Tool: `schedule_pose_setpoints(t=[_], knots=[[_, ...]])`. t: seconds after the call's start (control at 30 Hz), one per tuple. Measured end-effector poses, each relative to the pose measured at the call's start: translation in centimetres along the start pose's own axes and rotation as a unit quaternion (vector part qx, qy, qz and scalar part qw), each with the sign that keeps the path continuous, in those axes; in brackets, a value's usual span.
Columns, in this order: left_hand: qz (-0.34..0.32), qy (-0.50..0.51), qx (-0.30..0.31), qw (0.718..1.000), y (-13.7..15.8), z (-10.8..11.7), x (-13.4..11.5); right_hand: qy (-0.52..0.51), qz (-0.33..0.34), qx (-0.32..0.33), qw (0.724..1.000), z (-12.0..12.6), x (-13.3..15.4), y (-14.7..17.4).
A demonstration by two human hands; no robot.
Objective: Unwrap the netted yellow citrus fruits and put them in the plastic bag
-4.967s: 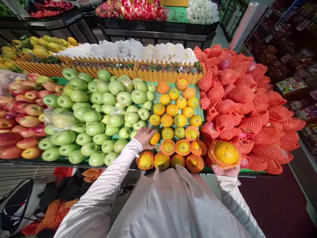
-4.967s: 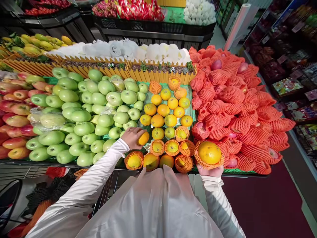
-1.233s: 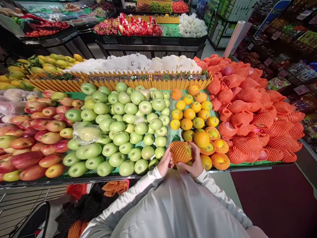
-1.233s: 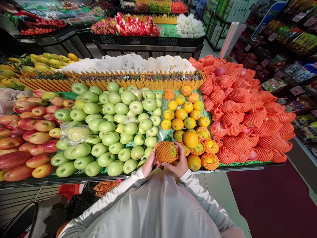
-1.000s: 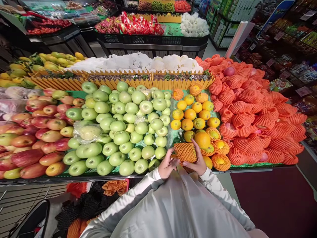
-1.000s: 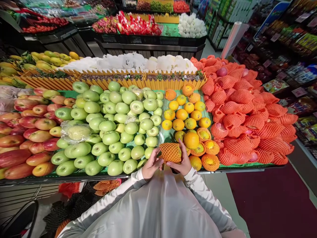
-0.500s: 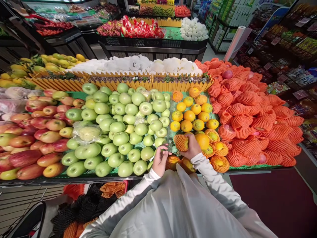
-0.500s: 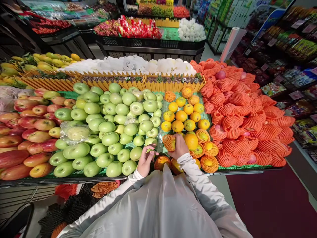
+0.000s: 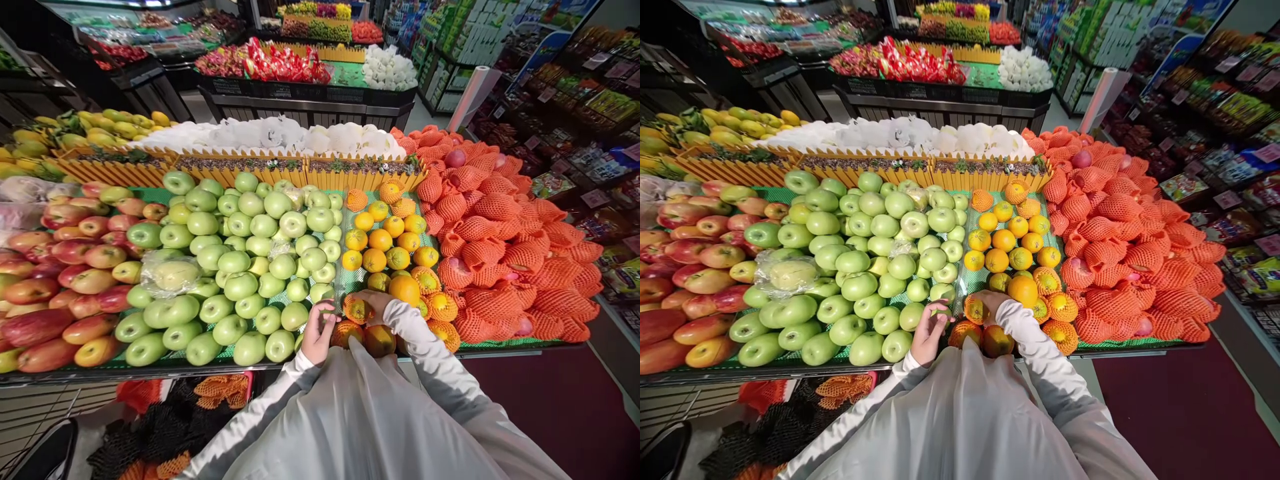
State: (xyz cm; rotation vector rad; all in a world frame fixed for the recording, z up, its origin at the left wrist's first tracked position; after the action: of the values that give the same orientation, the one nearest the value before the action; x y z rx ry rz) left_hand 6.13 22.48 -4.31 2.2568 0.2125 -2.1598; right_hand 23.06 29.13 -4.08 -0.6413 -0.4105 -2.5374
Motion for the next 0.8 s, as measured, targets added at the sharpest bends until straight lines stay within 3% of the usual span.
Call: schedule_pose_setpoints(t=[0.1,0.17,0.23,0.37,0.47,0.53,0.67,0.8], knots=[[0.003,0.0,0.007,1.0,-0.1,-0.3,0.2,0.008,-0.028,-0.143,0.989,3.7,-1.4,2.6],[0.001,0.002,0.011,1.0,-0.1,-0.5,0.2,0.078,-0.086,-0.293,0.949,6.1,-2.8,4.9],[0.004,0.001,0.019,1.0,-0.2,-0.7,0.3,0.145,-0.162,-0.385,0.897,6.8,-4.5,7.1],[-0.004,-0.003,0.053,0.999,-0.1,-1.3,0.3,0.117,-0.243,-0.459,0.847,4.7,-6.7,9.2],[-0.019,-0.019,0.09,0.996,0.1,-1.8,0.1,0.098,-0.247,-0.508,0.82,4.1,-5.7,10.3],[-0.027,-0.034,0.109,0.993,0.2,-1.9,0.0,0.083,-0.226,-0.493,0.836,4.1,-3.8,10.5],[-0.044,-0.055,0.117,0.991,0.0,-2.0,-0.5,0.031,-0.116,-0.379,0.917,3.4,1.3,9.4],[-0.128,-0.126,0.193,0.964,0.5,-3.3,-1.8,-0.005,-0.071,-0.268,0.961,1.5,4.1,7.3]])
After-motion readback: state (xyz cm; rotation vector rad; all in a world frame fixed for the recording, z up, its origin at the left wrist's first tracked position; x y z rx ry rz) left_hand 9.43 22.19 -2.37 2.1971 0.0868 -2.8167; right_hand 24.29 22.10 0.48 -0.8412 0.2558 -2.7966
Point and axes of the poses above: each hand's wrist, its own y-axis away from the middle knuckle, its own z-axis out of the back of the hand, x = y × z, the point moved 7 cm from there along -y, towards the middle knuckle, and after that the axes turned 11 degrees about -x, right-handed, at the moved point
